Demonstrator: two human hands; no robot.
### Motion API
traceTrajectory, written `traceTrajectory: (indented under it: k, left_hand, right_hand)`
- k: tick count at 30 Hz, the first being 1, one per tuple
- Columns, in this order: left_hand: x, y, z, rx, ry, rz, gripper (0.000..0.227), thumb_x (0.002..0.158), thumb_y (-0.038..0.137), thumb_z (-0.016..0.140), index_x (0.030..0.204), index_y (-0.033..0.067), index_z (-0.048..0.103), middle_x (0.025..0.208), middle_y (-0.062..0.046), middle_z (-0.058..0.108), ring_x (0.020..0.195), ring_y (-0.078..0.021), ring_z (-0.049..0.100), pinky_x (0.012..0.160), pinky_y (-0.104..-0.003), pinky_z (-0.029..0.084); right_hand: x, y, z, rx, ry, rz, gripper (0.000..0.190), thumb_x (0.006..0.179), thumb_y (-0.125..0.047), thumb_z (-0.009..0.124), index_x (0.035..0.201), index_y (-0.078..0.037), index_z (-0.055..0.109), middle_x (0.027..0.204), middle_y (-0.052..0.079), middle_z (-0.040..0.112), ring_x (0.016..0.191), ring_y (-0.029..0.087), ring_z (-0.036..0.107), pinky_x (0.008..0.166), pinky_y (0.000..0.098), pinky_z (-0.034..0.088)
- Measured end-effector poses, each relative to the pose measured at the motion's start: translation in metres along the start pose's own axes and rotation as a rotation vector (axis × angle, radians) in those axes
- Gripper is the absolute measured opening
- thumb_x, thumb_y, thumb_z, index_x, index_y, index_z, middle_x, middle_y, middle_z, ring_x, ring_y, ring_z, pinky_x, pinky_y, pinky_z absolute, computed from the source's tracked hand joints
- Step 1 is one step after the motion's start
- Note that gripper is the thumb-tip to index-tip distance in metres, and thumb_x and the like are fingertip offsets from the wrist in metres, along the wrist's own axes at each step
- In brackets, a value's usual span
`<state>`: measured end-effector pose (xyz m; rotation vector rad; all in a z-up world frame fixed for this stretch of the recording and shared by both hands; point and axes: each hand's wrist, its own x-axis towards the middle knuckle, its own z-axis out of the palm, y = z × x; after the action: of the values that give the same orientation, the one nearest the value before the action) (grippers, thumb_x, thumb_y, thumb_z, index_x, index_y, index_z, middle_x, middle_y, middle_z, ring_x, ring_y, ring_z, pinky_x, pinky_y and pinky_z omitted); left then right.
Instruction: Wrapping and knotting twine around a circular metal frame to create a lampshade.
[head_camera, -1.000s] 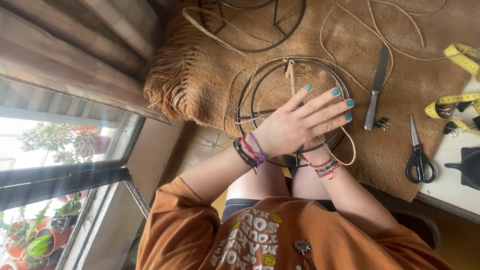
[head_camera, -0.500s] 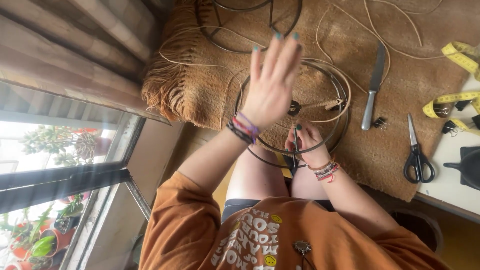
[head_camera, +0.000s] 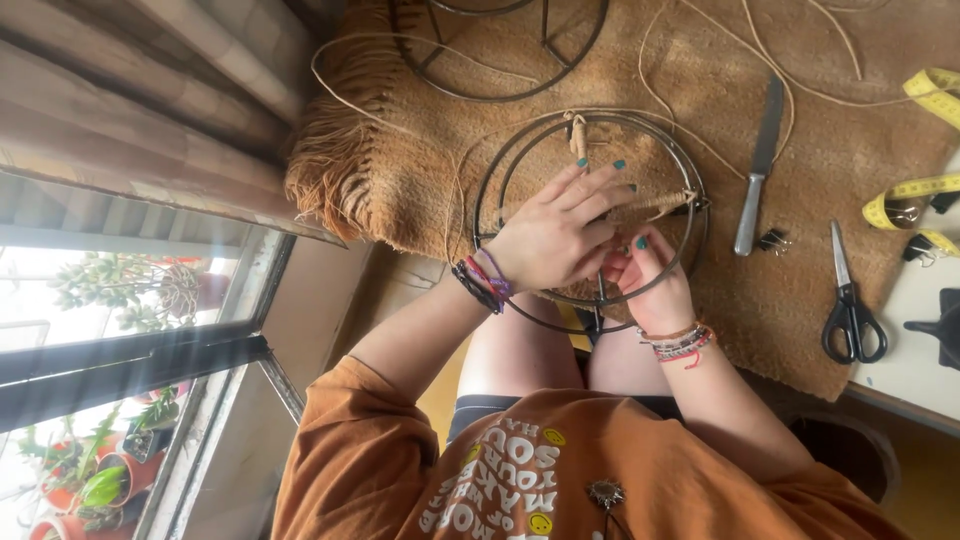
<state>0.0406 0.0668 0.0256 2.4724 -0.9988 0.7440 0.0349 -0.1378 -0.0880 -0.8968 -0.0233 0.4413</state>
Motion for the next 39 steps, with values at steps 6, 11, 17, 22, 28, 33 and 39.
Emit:
traceTrajectory:
  k: [6, 11, 17, 22, 28, 33, 39]
  left_hand:
    - [0.001, 0.016, 0.013, -0.045, -0.093, -0.230, 0.015, 0.082, 0.024, 0.075, 0.081, 0.0095, 0.073, 0.133, -0.004, 0.058, 0.145, -0.0275, 0.040, 0.121, -0.055, 0.026]
    - [-0.004, 0.011, 0.004, -0.397, 0.032, -0.260, 0.019, 0.094, 0.023, 0.070, 0.079, 0.0106, 0.071, 0.138, -0.007, 0.059, 0.147, -0.0325, 0.039, 0.122, -0.056, 0.028]
    - [-0.015, 0.014, -0.007, -0.759, 0.240, -0.326, 0.029, 0.101, 0.028, 0.062, 0.077, 0.0148, 0.072, 0.079, 0.002, 0.063, 0.078, -0.0212, 0.065, 0.080, -0.037, 0.052]
    - [-0.011, 0.023, -0.019, -0.879, 0.282, -0.371, 0.035, 0.101, 0.022, 0.062, 0.066, 0.0192, 0.064, 0.054, 0.008, 0.064, 0.048, -0.0159, 0.064, 0.053, -0.026, 0.051]
    - [-0.016, 0.019, -0.040, -0.497, 0.146, -0.454, 0.034, 0.103, 0.028, 0.060, 0.072, 0.0132, 0.062, 0.049, -0.005, 0.056, 0.048, -0.0279, 0.064, 0.048, -0.032, 0.050]
    - [-0.005, 0.030, -0.071, -0.291, -0.022, -0.377, 0.035, 0.102, 0.024, 0.061, 0.072, 0.0054, 0.062, 0.056, -0.015, 0.061, 0.055, -0.0350, 0.066, 0.054, -0.039, 0.054]
    - [-0.047, -0.012, -0.034, -1.040, 0.098, -0.576, 0.024, 0.105, 0.023, 0.059, 0.089, 0.0118, 0.073, 0.079, -0.002, 0.075, 0.071, -0.0141, 0.070, 0.069, -0.028, 0.055]
  right_hand:
    - [0.003, -0.025, 0.022, 0.113, -0.098, -0.053, 0.015, 0.106, -0.026, 0.057, 0.103, -0.011, 0.055, 0.117, 0.014, 0.073, 0.085, 0.020, 0.077, 0.073, 0.0355, 0.067]
    - [0.019, 0.008, -0.028, 0.087, -0.090, -0.071, 0.015, 0.102, -0.022, 0.062, 0.105, -0.010, 0.053, 0.125, 0.014, 0.069, 0.084, 0.027, 0.076, 0.066, 0.0364, 0.066]
    - [0.005, 0.029, -0.035, 0.126, -0.139, 0.003, 0.012, 0.097, -0.012, 0.065, 0.106, -0.007, 0.059, 0.107, 0.021, 0.069, 0.082, 0.039, 0.075, 0.060, 0.0430, 0.065]
    - [0.010, 0.024, -0.012, 0.150, -0.193, 0.143, 0.015, 0.098, -0.018, 0.067, 0.097, -0.003, 0.067, 0.089, 0.018, 0.072, 0.077, 0.036, 0.074, 0.065, 0.0454, 0.061]
    - [0.037, 0.039, -0.008, 0.297, -0.450, 0.275, 0.072, 0.101, -0.066, 0.033, 0.107, -0.004, 0.068, 0.044, 0.009, 0.042, 0.035, 0.024, 0.049, 0.041, 0.0316, 0.038]
    - [0.036, 0.028, -0.013, 0.024, -0.442, 0.393, 0.076, 0.100, -0.071, 0.040, 0.074, -0.004, 0.063, 0.046, 0.009, 0.047, 0.041, 0.025, 0.053, 0.046, 0.0311, 0.044]
    - [0.022, 0.017, -0.012, -0.183, -0.445, 0.052, 0.035, 0.104, -0.025, 0.055, 0.080, 0.001, 0.056, 0.056, 0.017, 0.051, 0.054, 0.038, 0.067, 0.048, 0.0335, 0.051]
